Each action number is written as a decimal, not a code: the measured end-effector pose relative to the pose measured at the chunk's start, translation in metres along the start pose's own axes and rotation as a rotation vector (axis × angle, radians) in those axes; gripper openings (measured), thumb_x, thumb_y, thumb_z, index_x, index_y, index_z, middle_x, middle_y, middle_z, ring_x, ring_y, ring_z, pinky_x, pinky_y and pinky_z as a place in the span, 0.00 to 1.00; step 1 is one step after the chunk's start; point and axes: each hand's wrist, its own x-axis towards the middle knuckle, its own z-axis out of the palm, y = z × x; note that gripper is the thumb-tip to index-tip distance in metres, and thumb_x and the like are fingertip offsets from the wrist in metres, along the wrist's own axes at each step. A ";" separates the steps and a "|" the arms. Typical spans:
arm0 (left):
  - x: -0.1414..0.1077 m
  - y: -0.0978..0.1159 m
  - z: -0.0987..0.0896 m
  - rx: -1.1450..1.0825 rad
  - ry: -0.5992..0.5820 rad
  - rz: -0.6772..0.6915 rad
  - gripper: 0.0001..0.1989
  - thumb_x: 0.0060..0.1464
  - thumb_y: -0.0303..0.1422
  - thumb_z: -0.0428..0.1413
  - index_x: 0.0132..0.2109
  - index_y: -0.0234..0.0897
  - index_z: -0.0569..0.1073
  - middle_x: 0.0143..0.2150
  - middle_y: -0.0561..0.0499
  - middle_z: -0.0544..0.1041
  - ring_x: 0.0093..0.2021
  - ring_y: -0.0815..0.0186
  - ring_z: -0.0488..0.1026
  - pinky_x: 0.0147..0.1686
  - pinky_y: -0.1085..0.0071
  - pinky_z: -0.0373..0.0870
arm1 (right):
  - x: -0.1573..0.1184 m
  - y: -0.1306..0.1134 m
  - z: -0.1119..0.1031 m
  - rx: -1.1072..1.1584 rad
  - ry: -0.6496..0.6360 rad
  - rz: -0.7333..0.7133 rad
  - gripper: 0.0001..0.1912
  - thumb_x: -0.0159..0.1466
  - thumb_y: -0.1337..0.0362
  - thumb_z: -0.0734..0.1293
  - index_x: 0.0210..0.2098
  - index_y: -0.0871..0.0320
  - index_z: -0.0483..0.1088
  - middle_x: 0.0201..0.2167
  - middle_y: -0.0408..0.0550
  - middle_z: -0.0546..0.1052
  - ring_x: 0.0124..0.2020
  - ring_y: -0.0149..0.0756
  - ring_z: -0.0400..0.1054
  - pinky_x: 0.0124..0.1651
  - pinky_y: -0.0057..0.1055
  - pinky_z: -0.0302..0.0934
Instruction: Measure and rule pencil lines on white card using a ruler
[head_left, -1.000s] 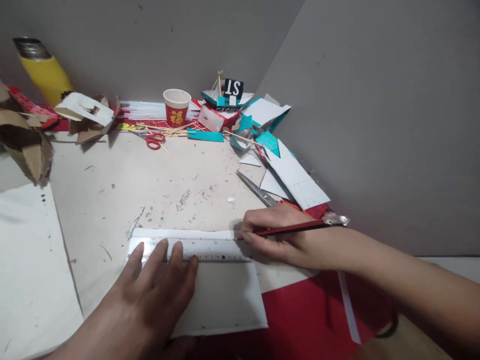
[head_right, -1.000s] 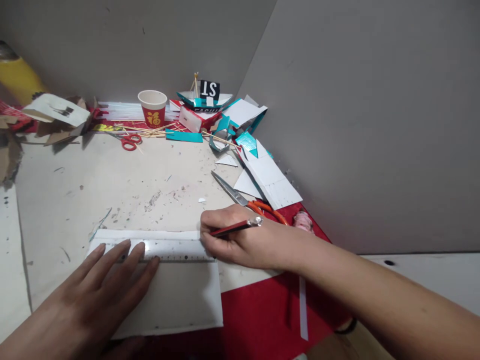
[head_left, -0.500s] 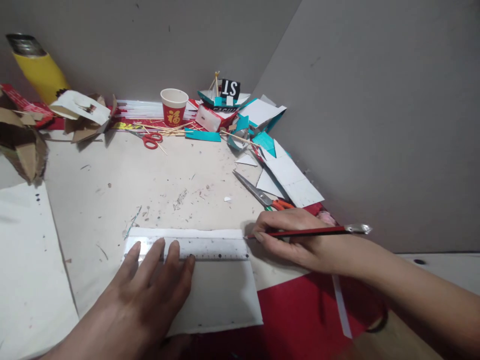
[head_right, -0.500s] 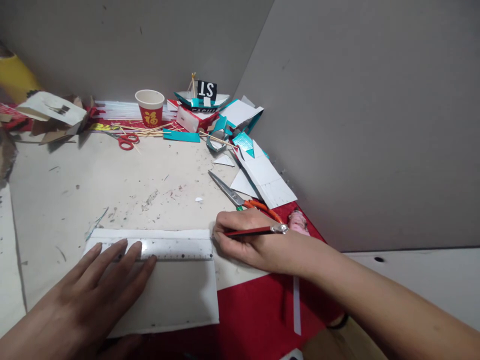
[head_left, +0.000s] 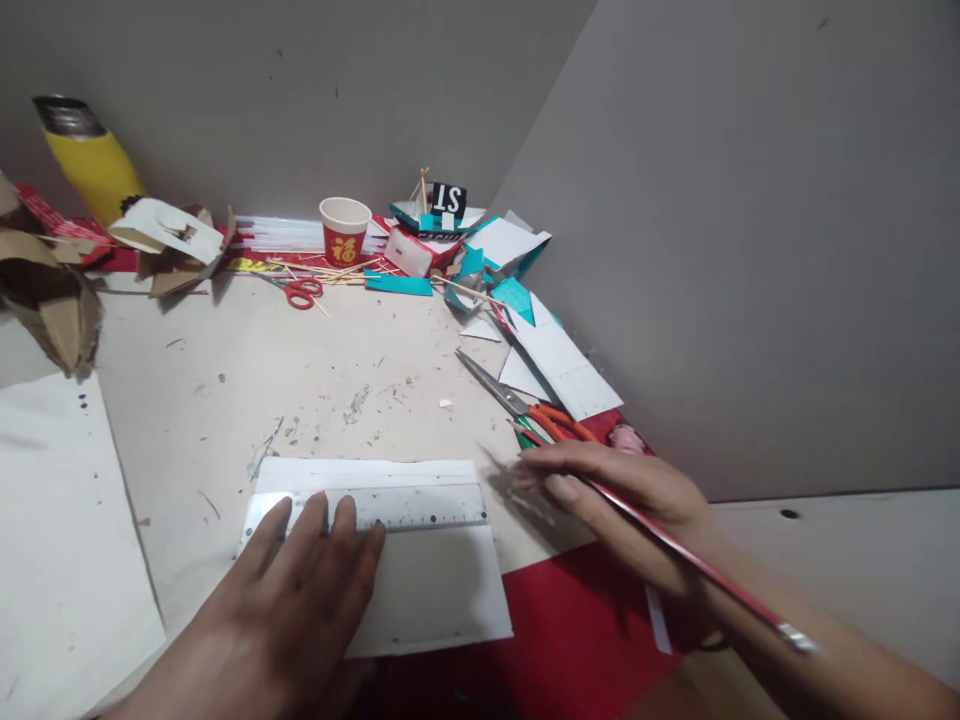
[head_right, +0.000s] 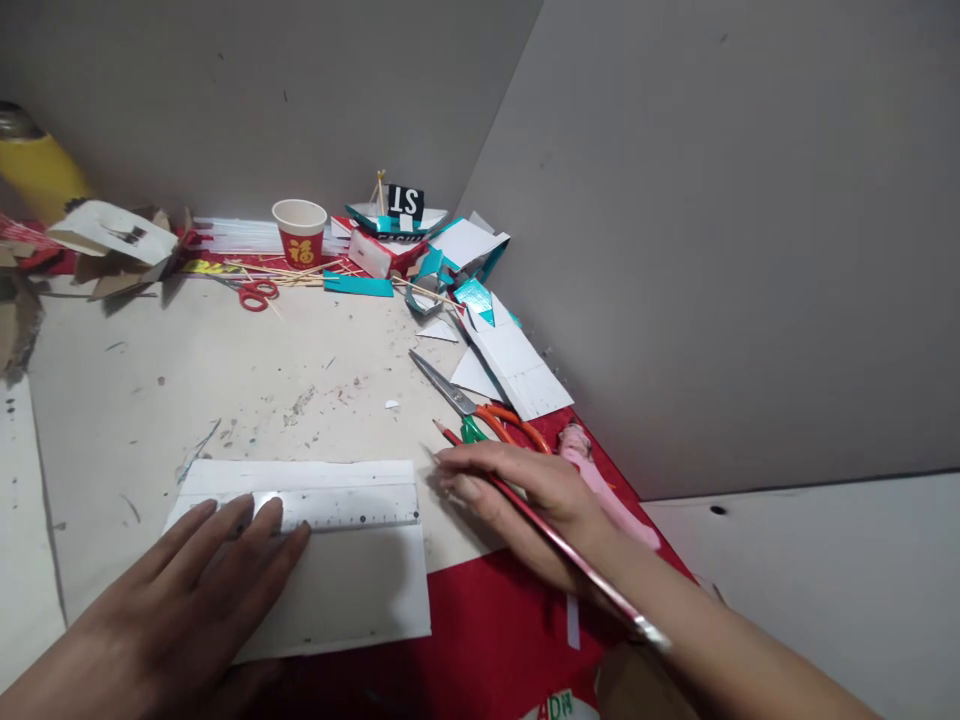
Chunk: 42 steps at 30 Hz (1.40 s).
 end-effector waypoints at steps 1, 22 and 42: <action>-0.001 0.001 0.001 -0.002 0.018 -0.002 0.27 0.65 0.47 0.42 0.62 0.37 0.66 0.61 0.43 0.71 0.60 0.49 0.64 0.62 0.51 0.51 | -0.001 -0.003 0.003 -0.022 -0.011 -0.007 0.11 0.67 0.67 0.62 0.46 0.52 0.73 0.37 0.46 0.82 0.37 0.36 0.78 0.41 0.30 0.74; -0.005 0.006 -0.009 0.034 -0.268 0.000 0.23 0.64 0.40 0.46 0.61 0.36 0.70 0.62 0.36 0.68 0.60 0.43 0.67 0.54 0.49 0.68 | -0.019 -0.022 0.037 -0.149 -0.136 0.007 0.23 0.68 0.61 0.62 0.62 0.57 0.62 0.58 0.60 0.72 0.60 0.48 0.65 0.58 0.49 0.65; -0.006 0.007 -0.017 -0.084 -0.376 -0.155 0.41 0.47 0.41 0.56 0.67 0.29 0.60 0.69 0.33 0.56 0.67 0.32 0.51 0.55 0.38 0.64 | -0.028 -0.030 0.043 -0.175 -0.157 -0.007 0.28 0.69 0.60 0.62 0.67 0.55 0.57 0.64 0.58 0.65 0.65 0.49 0.58 0.61 0.50 0.61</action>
